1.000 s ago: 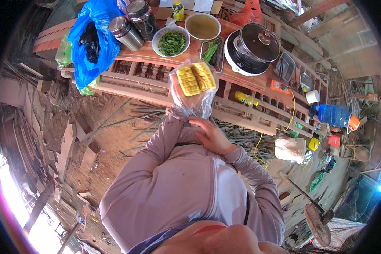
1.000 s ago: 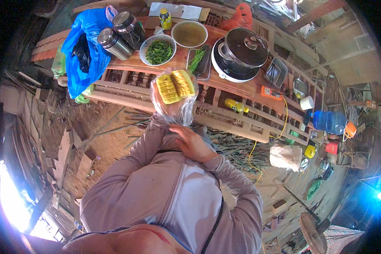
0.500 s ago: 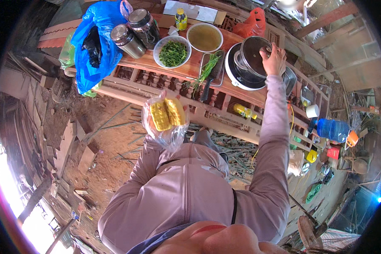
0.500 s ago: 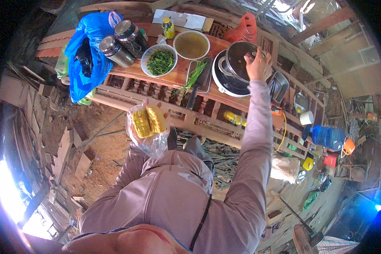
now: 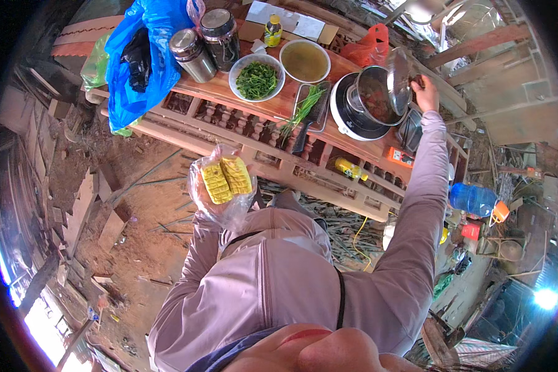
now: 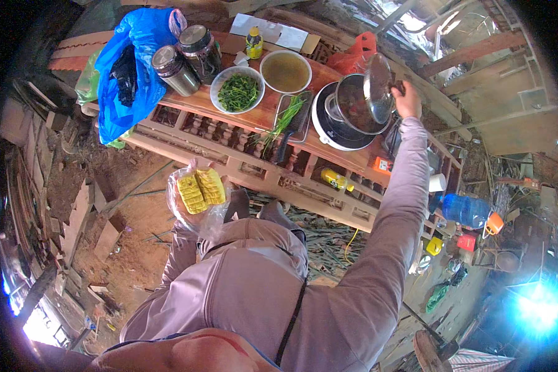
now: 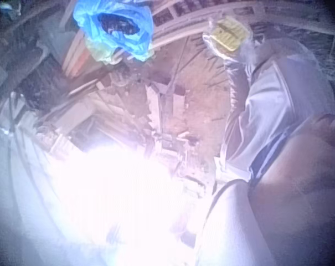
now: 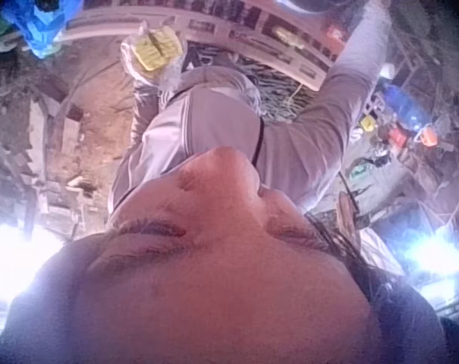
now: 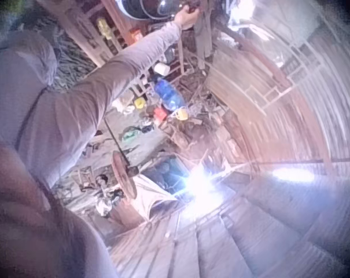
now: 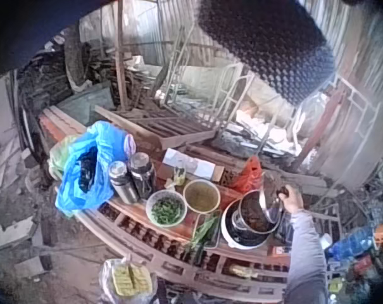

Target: The person retrieves green onions and a packaged yellow block from a scooter storage compartment, then walks to a cooking station. They place the green onions on a table, open the package, and add the yellow block to a pot on a portable stove. The person stirs the pot and adds seasoning from a shaker.

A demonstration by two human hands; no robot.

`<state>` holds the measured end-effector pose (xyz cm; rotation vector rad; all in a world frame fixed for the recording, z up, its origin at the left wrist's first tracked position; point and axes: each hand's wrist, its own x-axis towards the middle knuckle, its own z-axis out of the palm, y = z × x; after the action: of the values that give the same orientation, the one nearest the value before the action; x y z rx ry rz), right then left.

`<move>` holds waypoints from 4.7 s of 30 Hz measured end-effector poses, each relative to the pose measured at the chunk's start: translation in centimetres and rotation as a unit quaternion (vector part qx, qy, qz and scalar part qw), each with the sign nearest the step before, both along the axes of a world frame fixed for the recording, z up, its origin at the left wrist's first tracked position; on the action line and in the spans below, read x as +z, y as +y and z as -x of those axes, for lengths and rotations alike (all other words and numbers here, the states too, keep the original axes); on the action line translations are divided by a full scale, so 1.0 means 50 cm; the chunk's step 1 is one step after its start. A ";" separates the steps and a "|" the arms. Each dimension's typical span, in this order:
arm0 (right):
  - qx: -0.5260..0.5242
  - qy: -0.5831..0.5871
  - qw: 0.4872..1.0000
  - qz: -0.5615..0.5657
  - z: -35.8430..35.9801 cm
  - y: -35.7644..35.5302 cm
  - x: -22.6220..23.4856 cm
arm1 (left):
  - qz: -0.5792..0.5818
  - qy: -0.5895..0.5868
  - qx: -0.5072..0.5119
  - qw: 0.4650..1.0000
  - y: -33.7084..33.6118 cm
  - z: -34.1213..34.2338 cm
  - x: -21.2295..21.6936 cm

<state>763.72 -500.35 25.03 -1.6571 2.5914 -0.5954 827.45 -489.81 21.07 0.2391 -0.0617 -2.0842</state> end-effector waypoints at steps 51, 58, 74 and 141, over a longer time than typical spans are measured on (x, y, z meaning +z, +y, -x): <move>0.192 0.121 0.973 0.033 -0.781 -0.257 -0.160 | -0.045 -0.128 0.020 0.991 -0.091 -0.128 -0.016; 0.134 -0.052 0.978 0.151 -0.737 0.074 -0.128 | -0.001 -0.028 -0.089 0.996 -0.123 -0.045 0.001; -0.087 -0.048 0.988 -0.121 0.047 0.364 -0.284 | -0.069 -0.092 -0.075 0.991 0.066 0.162 0.017; 0.075 -0.064 0.990 0.097 -0.127 0.052 -0.104 | -0.094 -0.014 -0.124 0.988 0.029 0.177 0.009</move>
<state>770.08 -497.74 19.81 -1.7809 2.3598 -0.9368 818.57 -488.38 21.52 0.3932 0.0938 -2.3379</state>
